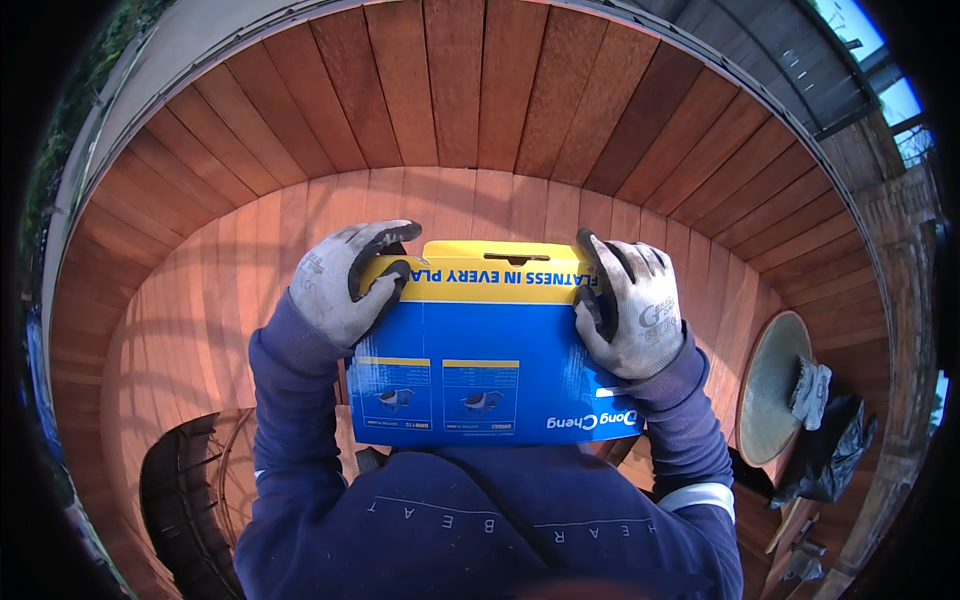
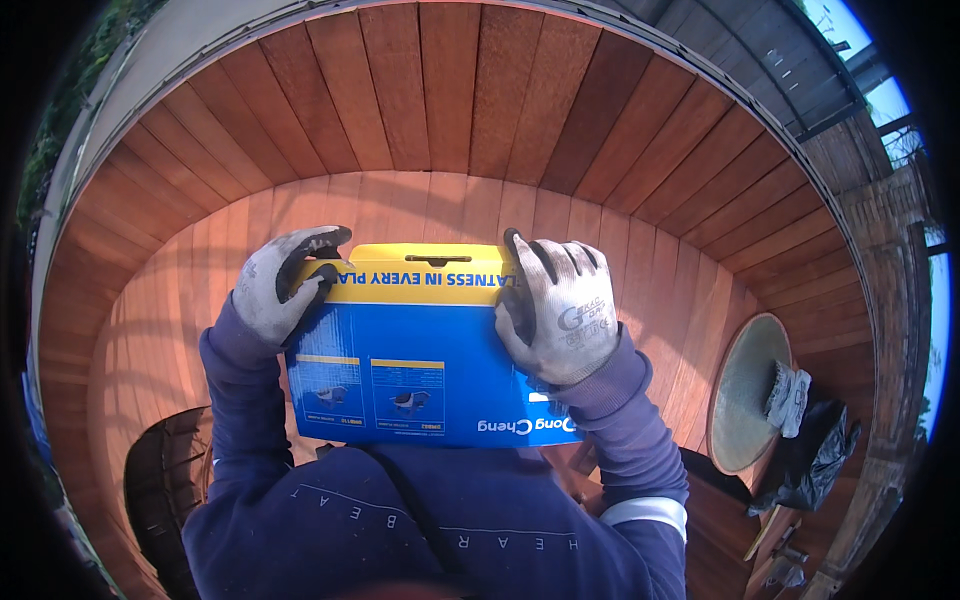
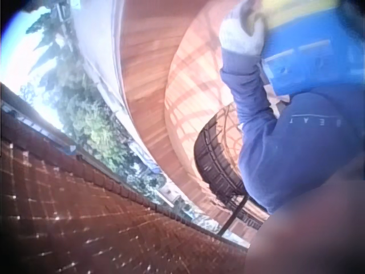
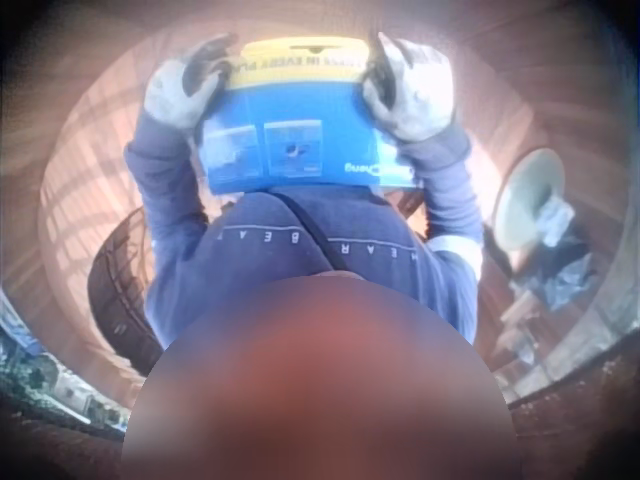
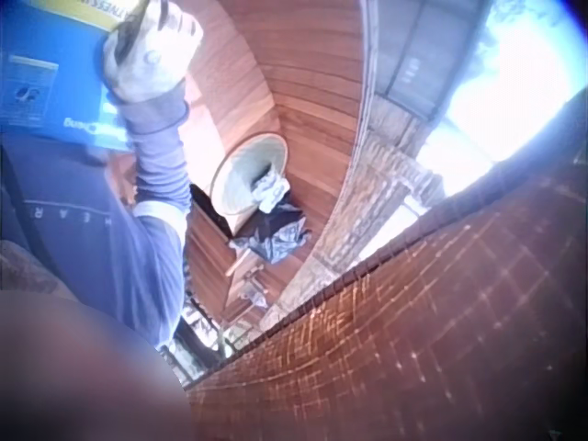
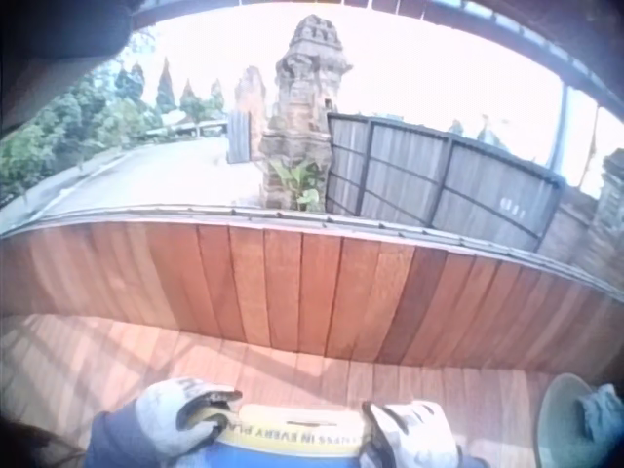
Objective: The person packs various tools and accessories into a cardboard box with a custom foam insert. They place items such as a yellow tool, a black device, and metal rods into designated slots, then close the box. Finally, they pick up a broom and dustpan.
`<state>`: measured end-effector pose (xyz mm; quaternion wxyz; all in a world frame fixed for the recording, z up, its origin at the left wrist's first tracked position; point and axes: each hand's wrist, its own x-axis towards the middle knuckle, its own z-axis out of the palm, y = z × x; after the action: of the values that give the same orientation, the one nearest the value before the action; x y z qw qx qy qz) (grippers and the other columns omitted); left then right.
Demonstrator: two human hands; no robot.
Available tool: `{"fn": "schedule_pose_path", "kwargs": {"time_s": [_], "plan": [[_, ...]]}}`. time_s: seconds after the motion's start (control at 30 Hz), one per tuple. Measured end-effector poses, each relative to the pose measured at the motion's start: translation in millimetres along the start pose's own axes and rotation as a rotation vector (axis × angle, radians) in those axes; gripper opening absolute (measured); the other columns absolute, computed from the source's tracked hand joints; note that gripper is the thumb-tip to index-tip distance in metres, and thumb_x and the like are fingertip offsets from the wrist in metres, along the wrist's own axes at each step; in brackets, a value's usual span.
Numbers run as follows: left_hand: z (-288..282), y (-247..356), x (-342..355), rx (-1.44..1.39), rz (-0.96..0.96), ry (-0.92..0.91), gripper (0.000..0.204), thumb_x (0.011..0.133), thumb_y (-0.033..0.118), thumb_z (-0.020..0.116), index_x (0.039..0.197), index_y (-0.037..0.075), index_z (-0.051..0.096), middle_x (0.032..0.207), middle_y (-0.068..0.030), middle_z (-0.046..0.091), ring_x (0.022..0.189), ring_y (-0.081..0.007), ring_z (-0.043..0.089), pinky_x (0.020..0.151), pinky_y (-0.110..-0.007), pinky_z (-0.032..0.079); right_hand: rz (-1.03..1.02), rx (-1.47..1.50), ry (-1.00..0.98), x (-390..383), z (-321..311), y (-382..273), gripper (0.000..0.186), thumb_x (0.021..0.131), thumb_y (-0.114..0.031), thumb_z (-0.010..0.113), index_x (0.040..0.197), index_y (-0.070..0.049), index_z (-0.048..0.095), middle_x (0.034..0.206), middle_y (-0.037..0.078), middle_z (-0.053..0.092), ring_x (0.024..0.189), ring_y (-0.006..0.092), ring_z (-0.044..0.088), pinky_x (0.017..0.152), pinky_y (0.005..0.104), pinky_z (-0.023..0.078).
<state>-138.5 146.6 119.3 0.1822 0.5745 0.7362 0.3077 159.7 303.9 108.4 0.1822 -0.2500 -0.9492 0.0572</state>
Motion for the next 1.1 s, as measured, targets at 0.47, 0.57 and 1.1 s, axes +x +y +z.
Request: {"fn": "schedule_pose_path", "kwargs": {"time_s": [0.47, 0.57, 1.1], "plan": [[-6.6, 21.5, 20.2, 0.329, 0.143, -0.207, 0.036, 0.086, 0.020, 0.068, 0.119, 0.005, 0.073, 0.108, -0.0192, 0.070, 0.106, -0.0350, 0.063, 0.100, -0.047, 0.048, 0.034, 0.042, -0.161, 7.5, -7.0, 5.8, 0.063, 0.079, -0.036, 0.080, 0.130, -0.001, 0.065, 0.111, 0.016, 0.068, 0.101, 0.0303, 0.065, 0.096, 0.0486, 0.046], [4.2, 30.7, 38.5, 0.281, 0.187, -0.226, 0.038, 0.088, 0.021, 0.067, 0.122, 0.005, 0.070, 0.116, -0.0184, 0.069, 0.109, -0.0346, 0.063, 0.101, -0.047, 0.048, 0.051, 0.095, -0.171, 10.5, -0.1, 9.5, 0.061, 0.078, -0.036, 0.080, 0.124, 0.001, 0.067, 0.104, 0.015, 0.067, 0.097, 0.0303, 0.064, 0.093, 0.0473, 0.045], [54.0, 18.4, 36.1, 0.259, 0.155, -0.158, 0.044, 0.085, 0.009, 0.067, 0.128, 0.005, 0.062, 0.114, -0.0172, 0.062, 0.106, -0.0387, 0.063, 0.093, -0.047, 0.053, 0.088, 0.053, -0.280, 8.9, 12.6, 12.6, 0.056, 0.087, -0.030, 0.072, 0.133, -0.001, 0.060, 0.131, 0.021, 0.062, 0.122, 0.0371, 0.059, 0.109, 0.0517, 0.043]]}}
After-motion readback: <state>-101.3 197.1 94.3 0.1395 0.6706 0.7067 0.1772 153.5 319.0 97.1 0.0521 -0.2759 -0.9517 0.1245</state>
